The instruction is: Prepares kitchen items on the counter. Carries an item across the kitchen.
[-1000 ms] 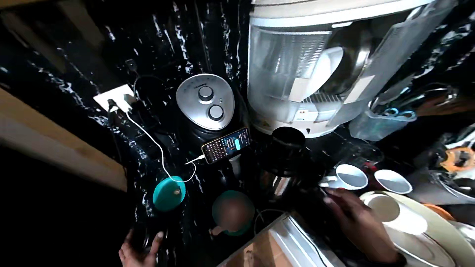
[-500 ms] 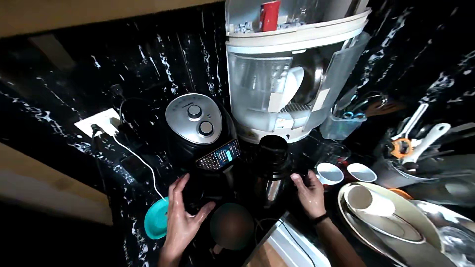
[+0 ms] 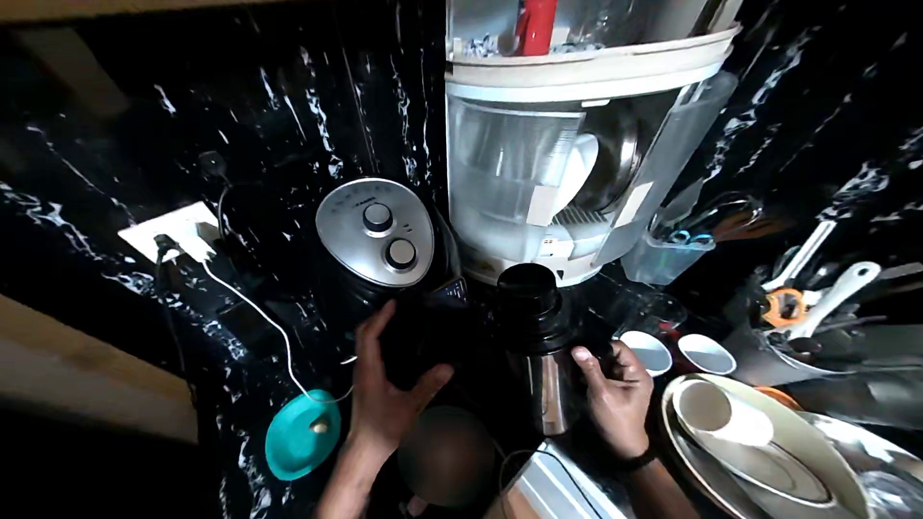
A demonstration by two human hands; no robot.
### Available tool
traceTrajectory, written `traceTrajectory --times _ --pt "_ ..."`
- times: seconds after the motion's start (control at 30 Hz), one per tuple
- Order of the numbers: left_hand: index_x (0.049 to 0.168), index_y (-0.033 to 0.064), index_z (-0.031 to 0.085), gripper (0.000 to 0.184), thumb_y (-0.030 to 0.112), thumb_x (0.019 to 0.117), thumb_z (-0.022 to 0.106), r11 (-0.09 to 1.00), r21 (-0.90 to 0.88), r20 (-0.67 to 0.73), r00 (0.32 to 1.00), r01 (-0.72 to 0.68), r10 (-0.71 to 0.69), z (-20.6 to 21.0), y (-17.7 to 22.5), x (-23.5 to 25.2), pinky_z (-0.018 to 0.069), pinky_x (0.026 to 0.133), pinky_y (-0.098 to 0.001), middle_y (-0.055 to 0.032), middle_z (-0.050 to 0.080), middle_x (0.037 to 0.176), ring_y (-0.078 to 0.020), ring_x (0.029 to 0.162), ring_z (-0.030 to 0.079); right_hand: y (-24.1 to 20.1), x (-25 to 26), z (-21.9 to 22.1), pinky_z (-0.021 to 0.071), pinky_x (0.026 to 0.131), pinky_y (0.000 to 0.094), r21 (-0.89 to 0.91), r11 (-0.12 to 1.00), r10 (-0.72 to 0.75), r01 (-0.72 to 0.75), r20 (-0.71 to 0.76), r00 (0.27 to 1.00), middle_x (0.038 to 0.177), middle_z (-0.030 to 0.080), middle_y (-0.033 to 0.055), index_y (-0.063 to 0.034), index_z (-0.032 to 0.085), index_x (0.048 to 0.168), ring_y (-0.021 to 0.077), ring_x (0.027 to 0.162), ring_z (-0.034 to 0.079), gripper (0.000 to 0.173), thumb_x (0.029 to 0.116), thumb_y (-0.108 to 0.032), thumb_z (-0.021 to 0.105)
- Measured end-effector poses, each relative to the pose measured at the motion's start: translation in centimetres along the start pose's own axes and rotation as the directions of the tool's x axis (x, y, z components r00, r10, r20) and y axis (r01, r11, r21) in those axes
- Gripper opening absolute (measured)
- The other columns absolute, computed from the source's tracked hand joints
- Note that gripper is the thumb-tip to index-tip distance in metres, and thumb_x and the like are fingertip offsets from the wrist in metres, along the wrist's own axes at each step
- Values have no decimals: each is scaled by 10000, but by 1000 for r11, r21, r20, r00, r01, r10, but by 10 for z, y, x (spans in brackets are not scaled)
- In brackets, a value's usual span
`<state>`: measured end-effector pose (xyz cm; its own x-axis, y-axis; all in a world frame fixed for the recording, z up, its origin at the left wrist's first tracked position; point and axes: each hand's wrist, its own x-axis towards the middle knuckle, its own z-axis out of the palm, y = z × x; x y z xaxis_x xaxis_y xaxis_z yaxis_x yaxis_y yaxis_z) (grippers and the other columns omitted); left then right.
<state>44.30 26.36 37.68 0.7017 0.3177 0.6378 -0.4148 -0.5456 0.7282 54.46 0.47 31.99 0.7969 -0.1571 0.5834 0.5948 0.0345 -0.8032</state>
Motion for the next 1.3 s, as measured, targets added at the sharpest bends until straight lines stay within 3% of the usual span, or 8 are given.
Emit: traceTrajectory --times 0.57,0.7,0.8,0.87,0.93,1.07,1.2,1.3 --pt "1597 117 350 905 484 884 771 959 278 540 834 -48 -115 130 19 105 442 1105 -560 -240 409 1560 -390 1392 473 50 2 42 551 702 107 30 1000 12 -6 -214 977 768 658 -104 -36 616 872 -91 715 630 83 880 -39 699" --pt "1636 61 192 1004 471 907 747 972 220 491 871 -83 -37 112 11 78 399 1157 -542 -253 310 1620 -383 1465 387 54 2 39 541 786 122 -54 998 -17 12 -80 997 874 654 -10 82 602 987 -80 808 621 193 937 -90 675" --pt "1600 71 311 775 396 986 654 968 234 431 902 -95 -16 72 13 40 465 1116 -476 -190 422 1561 -295 1394 486 48 4 14 556 868 215 -231 973 16 11 116 993 1072 648 91 85 494 1243 19 948 645 447 968 -216 677" --pt "1477 61 512 536 321 1017 603 949 314 396 914 -42 -91 41 2 0 570 950 -455 -158 619 1338 -248 1142 659 34 10 -8 531 950 361 -397 916 22 59 196 980 1225 597 259 124 370 1422 216 1086 625 733 945 -313 714" --pt "1350 22 626 405 273 1039 558 903 406 422 847 142 -323 10 -18 -44 581 912 -459 -163 707 1185 -256 1019 712 19 16 -24 494 997 424 -494 864 22 100 235 972 1336 523 341 121 319 1482 326 1186 576 851 931 -399 706" --pt "1352 -23 606 379 215 1071 514 611 584 394 472 534 -789 -29 -67 -115 508 1047 -488 -216 654 1290 -329 1169 657 -5 38 -25 457 1038 424 -477 847 -73 235 333 940 1398 467 325 83 411 1440 318 1248 521 776 944 -475 626" --pt "1374 -23 582 392 230 1085 503 405 583 293 283 704 -913 -32 -84 -152 485 1068 -510 -231 645 1307 -350 1210 638 -25 87 -5 441 1080 446 -443 866 -15 232 441 898 1560 361 254 -18 288 1567 317 1393 430 906 882 -475 666" --pt "1353 -28 584 377 224 1084 503 365 483 279 255 796 -926 -18 -93 -164 523 1008 -509 -239 661 1249 -345 1131 670 -26 118 14 386 1149 425 -384 909 94 163 570 816 1661 249 151 -115 166 1634 257 1484 342 995 840 -376 706"
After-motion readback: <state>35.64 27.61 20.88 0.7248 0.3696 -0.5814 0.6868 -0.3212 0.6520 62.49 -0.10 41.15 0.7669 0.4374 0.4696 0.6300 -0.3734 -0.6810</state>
